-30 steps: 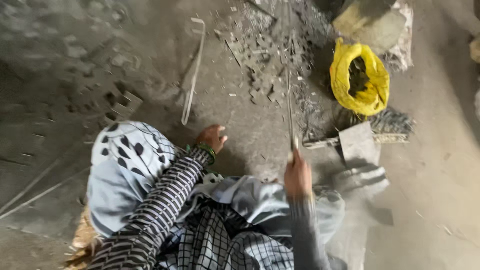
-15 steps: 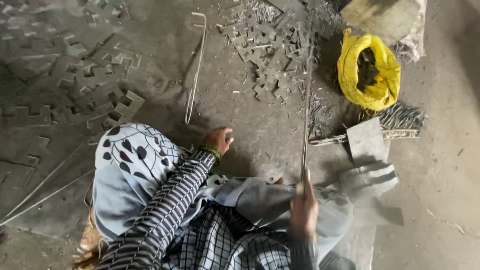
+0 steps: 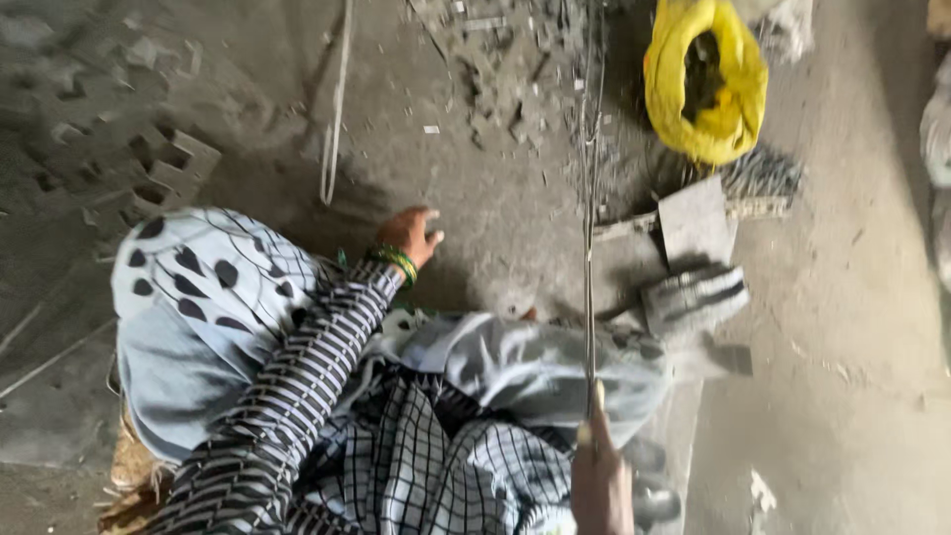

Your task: The person sits on the floor and sorts small metal brackets and rods. They pick up brackets, align them into stacks, and place the stacks onto a metal tray. They also gather long metal rods and set them aside.

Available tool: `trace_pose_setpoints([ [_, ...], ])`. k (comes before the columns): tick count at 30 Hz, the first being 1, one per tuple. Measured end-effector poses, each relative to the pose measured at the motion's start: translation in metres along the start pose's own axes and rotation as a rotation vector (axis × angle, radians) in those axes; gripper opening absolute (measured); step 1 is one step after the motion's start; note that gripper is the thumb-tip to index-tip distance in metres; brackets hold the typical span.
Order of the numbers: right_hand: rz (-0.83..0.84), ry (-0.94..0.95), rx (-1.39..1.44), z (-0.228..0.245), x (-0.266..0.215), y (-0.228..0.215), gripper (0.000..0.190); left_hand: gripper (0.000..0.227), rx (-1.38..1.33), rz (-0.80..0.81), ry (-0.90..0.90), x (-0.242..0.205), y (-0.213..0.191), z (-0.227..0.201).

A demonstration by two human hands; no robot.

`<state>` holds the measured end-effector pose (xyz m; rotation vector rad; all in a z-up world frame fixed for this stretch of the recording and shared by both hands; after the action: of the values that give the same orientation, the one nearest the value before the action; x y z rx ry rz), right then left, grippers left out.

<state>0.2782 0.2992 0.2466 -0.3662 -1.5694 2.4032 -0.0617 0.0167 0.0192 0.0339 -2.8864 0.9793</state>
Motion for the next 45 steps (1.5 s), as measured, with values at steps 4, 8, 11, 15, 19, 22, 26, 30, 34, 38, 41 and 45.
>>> trace_pose_setpoints([
  [4,0.007,0.15,0.164,-0.011,-0.038,0.006,0.05,0.041,0.024,0.101,-0.065,0.009,-0.008,-0.008],
  [8,0.013,0.198,0.236,-0.026,-0.026,0.027,0.053,0.042,0.025,0.071,-0.083,-0.001,-0.021,-0.019],
  [11,0.031,0.133,0.283,-0.01,-0.018,0.031,0.055,0.044,0.042,0.125,-0.133,0.0,-0.033,-0.024],
  [15,0.004,0.017,0.351,0.036,0.009,0.02,0.058,0.05,0.185,0.278,-0.054,0.015,-0.053,-0.048],
  [19,0.019,-0.336,0.933,0.1,0.107,0.065,0.069,0.052,0.309,0.324,0.005,0.034,-0.098,-0.055],
  [22,0.072,-0.387,1.011,0.156,0.203,0.131,0.068,0.054,0.16,0.225,-0.134,0.05,-0.149,-0.031],
  [26,0.008,-0.419,0.584,0.246,0.29,0.227,0.059,0.054,-0.022,-0.166,-0.558,0.052,-0.206,0.029],
  [30,0.04,-0.435,0.108,0.3,0.332,0.318,0.034,0.052,-0.626,-0.406,-0.624,0.059,-0.218,0.04],
  [34,0.114,-0.42,-0.21,0.302,0.337,0.368,0.039,0.045,-0.713,-0.542,-0.555,0.06,-0.23,0.038],
  [38,0.053,-0.573,-0.203,0.303,0.345,0.387,0.046,0.043,-0.815,-0.584,-0.447,0.072,-0.238,0.024],
  [41,-0.029,-0.723,0.153,0.306,0.361,0.405,0.052,0.04,-0.761,-0.633,-0.443,0.077,-0.244,0.01],
  [45,-0.049,-0.687,0.263,0.311,0.386,0.438,0.052,0.039,-0.853,-0.547,-0.54,0.077,-0.245,0.007],
])
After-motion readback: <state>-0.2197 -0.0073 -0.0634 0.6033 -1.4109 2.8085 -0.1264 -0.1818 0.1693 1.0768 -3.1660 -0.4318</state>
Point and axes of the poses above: each hand's wrist, its own x-axis towards the middle knuckle, its own y-axis out of the palm, z = x × y, the point moved 7 cm from there along x, towards the middle knuckle, and after that the axes turned 10 degrees about -y, right-handed, at the moved point
